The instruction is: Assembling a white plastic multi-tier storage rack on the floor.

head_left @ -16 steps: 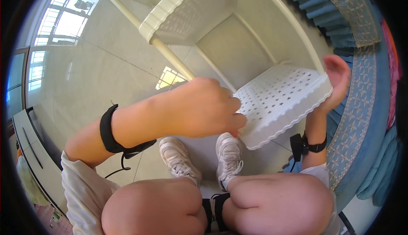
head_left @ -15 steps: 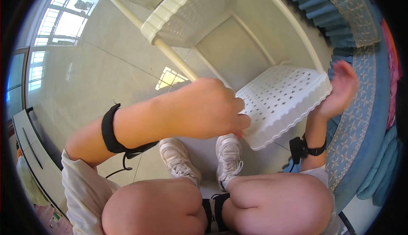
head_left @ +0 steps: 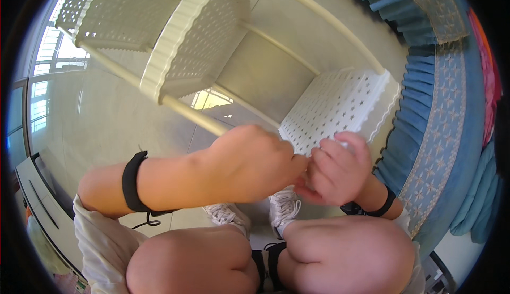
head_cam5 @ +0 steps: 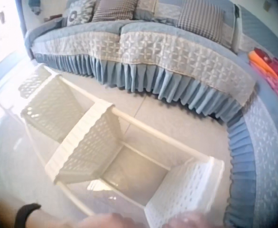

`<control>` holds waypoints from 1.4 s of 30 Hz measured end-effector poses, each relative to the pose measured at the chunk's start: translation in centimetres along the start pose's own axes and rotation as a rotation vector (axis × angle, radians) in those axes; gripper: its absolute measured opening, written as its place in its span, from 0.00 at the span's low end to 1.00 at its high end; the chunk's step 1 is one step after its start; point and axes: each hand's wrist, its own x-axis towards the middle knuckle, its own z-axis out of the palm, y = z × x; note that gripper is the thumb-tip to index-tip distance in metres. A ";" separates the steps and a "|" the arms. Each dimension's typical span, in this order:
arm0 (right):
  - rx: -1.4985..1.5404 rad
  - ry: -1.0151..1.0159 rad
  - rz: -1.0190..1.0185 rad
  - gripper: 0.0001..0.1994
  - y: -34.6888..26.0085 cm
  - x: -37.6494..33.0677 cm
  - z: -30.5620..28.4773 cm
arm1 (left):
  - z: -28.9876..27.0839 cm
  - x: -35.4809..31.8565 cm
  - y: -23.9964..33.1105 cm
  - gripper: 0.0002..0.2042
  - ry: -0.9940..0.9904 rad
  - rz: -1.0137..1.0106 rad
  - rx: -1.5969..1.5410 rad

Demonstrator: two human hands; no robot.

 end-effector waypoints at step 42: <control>0.372 0.240 0.057 0.27 3.6 1.4 -3.8 | -6.1 -4.3 -3.7 0.16 0.153 -0.109 0.183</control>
